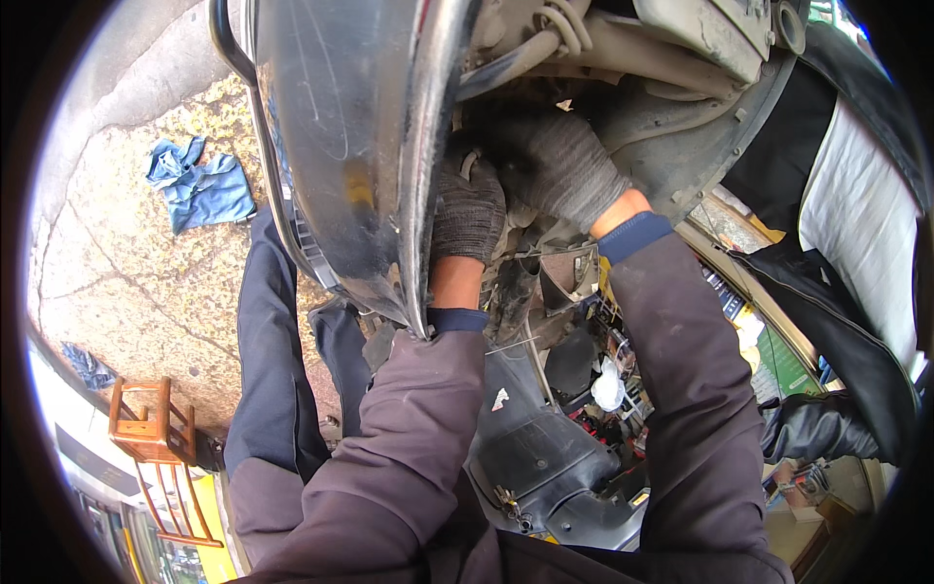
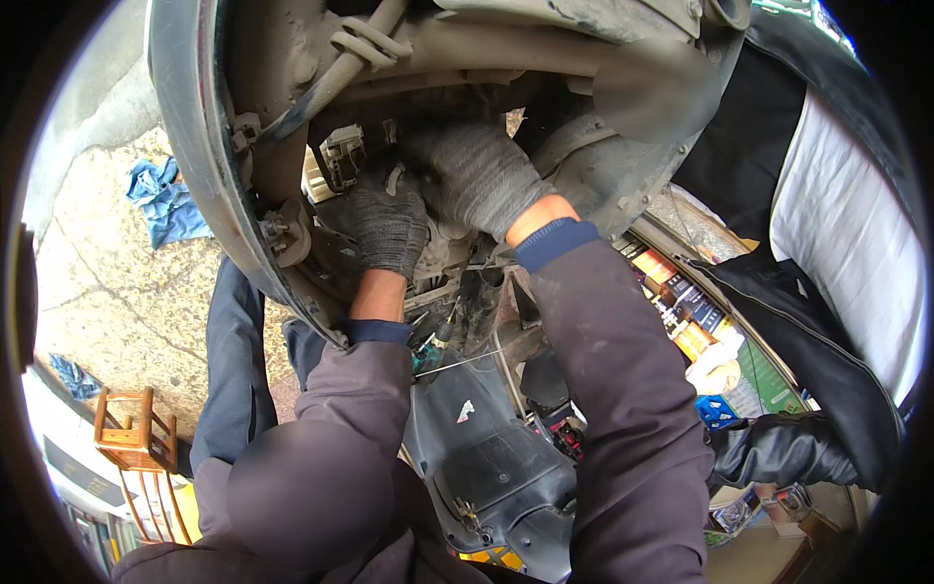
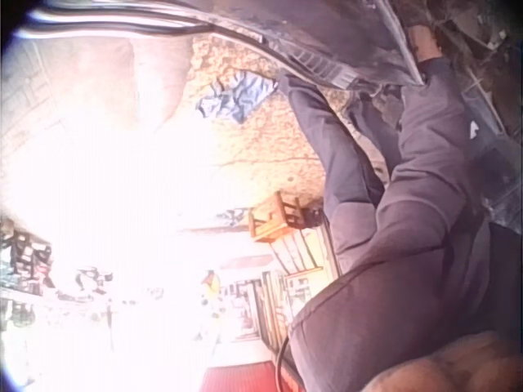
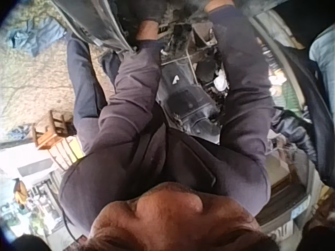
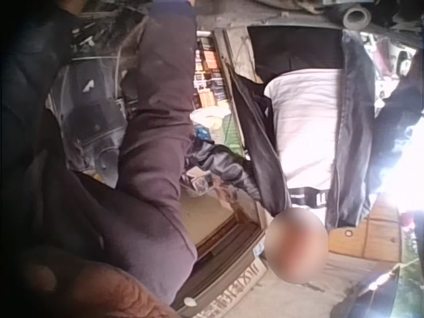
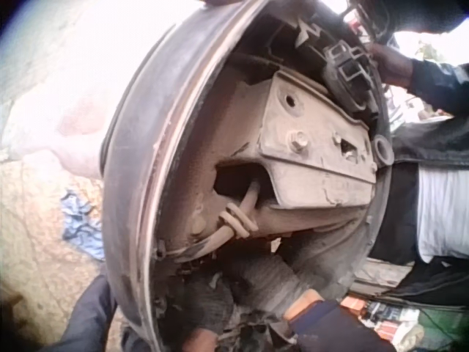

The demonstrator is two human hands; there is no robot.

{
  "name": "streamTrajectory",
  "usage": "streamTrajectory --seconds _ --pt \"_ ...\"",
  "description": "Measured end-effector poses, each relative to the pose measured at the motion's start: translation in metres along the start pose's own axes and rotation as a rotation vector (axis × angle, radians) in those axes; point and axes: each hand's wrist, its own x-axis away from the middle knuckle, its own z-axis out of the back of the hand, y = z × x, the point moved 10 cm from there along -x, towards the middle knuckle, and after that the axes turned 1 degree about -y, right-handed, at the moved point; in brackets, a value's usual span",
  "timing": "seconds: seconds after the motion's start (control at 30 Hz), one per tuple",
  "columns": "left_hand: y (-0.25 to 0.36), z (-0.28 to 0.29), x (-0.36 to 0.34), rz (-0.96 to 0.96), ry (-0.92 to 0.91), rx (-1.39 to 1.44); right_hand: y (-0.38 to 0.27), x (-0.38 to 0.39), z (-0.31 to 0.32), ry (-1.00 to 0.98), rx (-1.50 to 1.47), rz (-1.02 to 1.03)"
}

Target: The person works on a scooter's engine area, using a cordless impact driver to remove fasteners, then a hammer and screwdriver to loosen and remove components. The person removes a metal cover and continues to adjust internal parts with both hands.

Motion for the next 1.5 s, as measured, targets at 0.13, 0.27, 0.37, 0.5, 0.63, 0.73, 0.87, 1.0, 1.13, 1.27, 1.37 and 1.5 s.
streamTrajectory --seconds 0.13,0.27,0.37,0.5,0.63,0.73,0.87,1.0,1.13,1.27,1.37,1.5 --pt "0.013 0.007 0.001 -0.028 -0.006 -0.067 -0.002 -0.014 0.004 0.044 0.055 0.068" --pt "0.010 0.010 0.003 0.059 -0.008 -0.186 -0.002 -0.015 -0.018 -0.185 0.111 0.053" --pt "0.002 -0.003 0.001 0.122 -0.146 -0.106 -0.013 0.004 0.002 0.071 0.044 0.063" --pt "0.000 0.000 -0.002 0.150 -0.124 0.148 -0.009 0.024 0.000 0.201 0.004 0.037" --pt "0.009 0.007 0.000 0.142 -0.106 0.147 0.001 0.017 0.007 0.316 -0.012 0.036" --pt "0.022 0.015 -0.002 0.074 -0.069 0.056 0.008 -0.001 0.000 0.179 -0.029 -0.039" --pt "0.021 0.017 -0.003 0.133 -0.077 -0.008 0.003 0.005 0.013 0.247 -0.099 -0.033" --pt "0.028 0.019 -0.003 0.106 -0.074 0.051 0.041 0.073 0.021 0.692 -0.435 -0.376" --pt "0.028 0.021 -0.001 0.145 -0.050 0.054 0.055 0.130 -0.074 0.792 -1.164 -0.825" --pt "0.032 0.020 -0.001 0.144 -0.028 0.033 0.018 0.104 -0.128 0.646 -1.772 -0.564" --pt "0.034 0.019 -0.001 0.153 -0.022 0.027 0.024 0.090 -0.136 0.622 -1.614 -0.599" --pt "0.053 0.021 0.000 0.029 -0.013 0.068 0.025 0.077 -0.137 0.729 -2.085 -0.444"
